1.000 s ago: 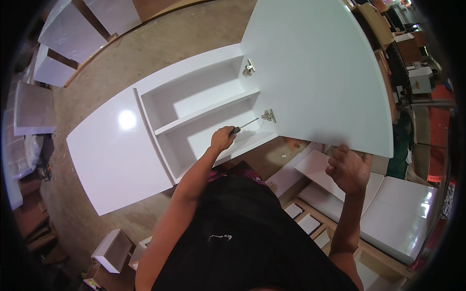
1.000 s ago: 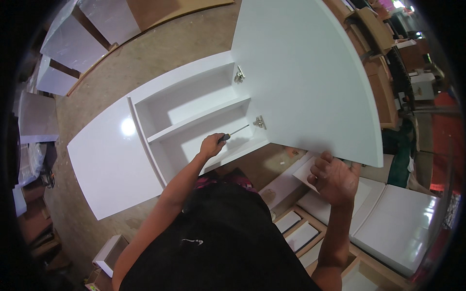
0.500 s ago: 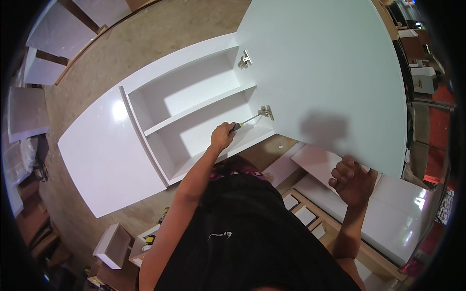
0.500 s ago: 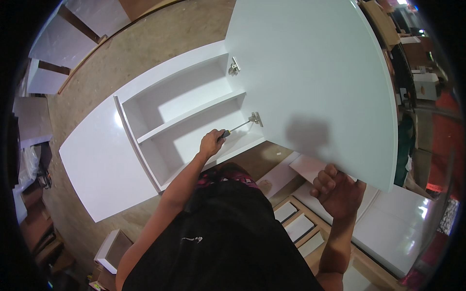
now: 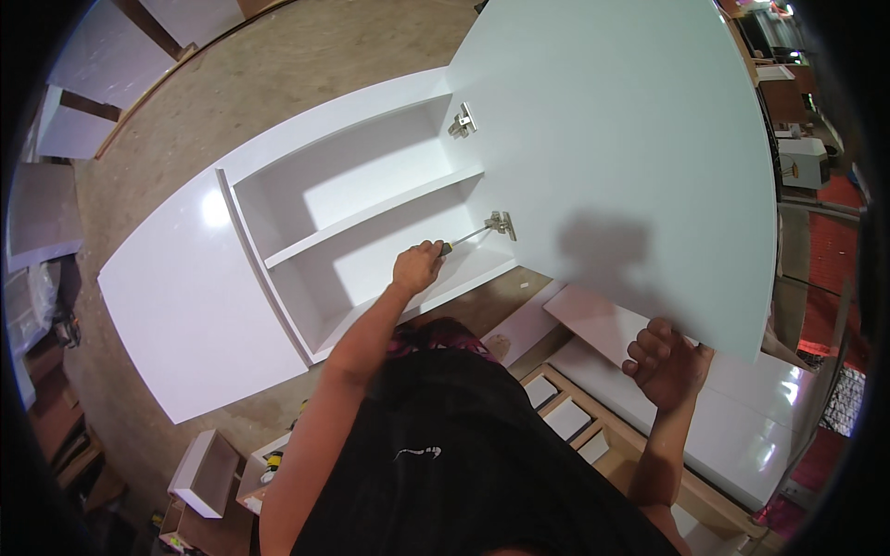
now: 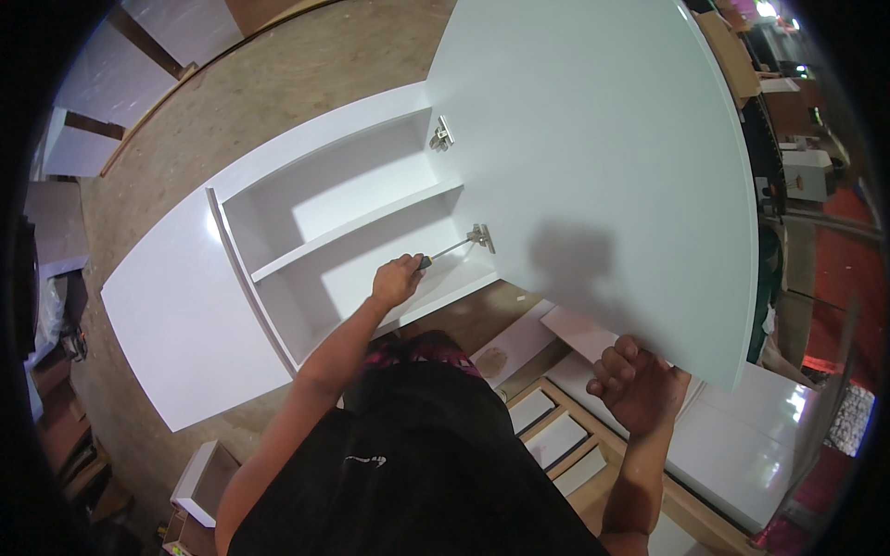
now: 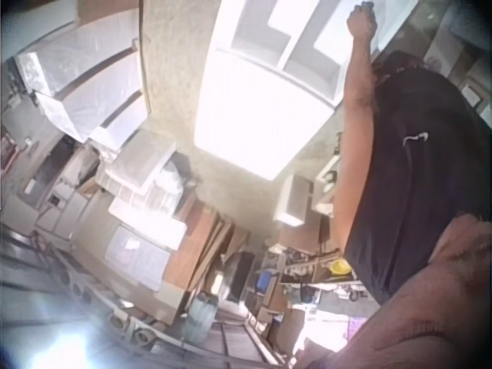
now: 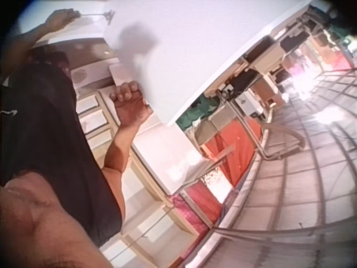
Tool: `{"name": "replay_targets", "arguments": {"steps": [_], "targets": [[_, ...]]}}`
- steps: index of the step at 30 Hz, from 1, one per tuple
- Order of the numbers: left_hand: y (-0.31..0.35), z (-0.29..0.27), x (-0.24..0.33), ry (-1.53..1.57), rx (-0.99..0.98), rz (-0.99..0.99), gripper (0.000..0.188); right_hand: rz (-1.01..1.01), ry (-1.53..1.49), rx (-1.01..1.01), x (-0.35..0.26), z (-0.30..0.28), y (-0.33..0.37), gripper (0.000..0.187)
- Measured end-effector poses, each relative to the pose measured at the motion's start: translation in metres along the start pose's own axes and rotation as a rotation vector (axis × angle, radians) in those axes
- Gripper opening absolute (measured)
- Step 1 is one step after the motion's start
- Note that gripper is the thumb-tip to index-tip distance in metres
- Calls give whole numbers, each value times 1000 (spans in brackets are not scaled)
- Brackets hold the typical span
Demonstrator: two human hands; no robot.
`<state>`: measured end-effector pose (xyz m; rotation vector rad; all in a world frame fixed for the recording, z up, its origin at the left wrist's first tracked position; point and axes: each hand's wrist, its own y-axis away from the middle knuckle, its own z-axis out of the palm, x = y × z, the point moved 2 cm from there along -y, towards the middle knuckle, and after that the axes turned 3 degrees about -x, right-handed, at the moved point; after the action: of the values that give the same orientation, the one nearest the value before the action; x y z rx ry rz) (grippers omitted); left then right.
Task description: The person walks through a cluttered workshop and begins assembling a white cabinet. They use a screwdriver to attach hinges to the cabinet doors, repeatedly opening and closing them to check alignment.
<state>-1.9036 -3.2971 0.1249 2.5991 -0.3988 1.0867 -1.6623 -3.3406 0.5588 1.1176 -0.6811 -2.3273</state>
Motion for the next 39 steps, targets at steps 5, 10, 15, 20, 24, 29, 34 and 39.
{"name": "replay_targets", "arguments": {"steps": [5, 10, 15, 20, 24, 29, 34, 39], "targets": [[-30, -7, -31, 666, -522, -190, 36, 26, 26, -11, 1, -2, 0, 30], [-32, 2, -38, 1042, -595, -355, 28, 24, 38, 41, 1, 2, 1, 30], [-18, -6, -20, 200, 7, 134, 28, 13, 16, 132, -4, -2, -2, 33], [-20, -3, -11, 203, -206, -50, 30, -11, 12, 244, -9, -3, -2, 34], [-35, 4, -30, 998, -734, -492, 33, -7, 19, 300, -8, 0, -2, 31], [-25, 14, -34, 903, -479, -255, 30, -6, 9, 259, -6, -4, -1, 29], [-20, 10, -24, -53, 84, 222, 36, -10, -33, 157, -8, -12, -2, 29], [-37, 12, -30, 795, -619, -415, 40, 5, -57, 119, -9, -13, -2, 30]]}}
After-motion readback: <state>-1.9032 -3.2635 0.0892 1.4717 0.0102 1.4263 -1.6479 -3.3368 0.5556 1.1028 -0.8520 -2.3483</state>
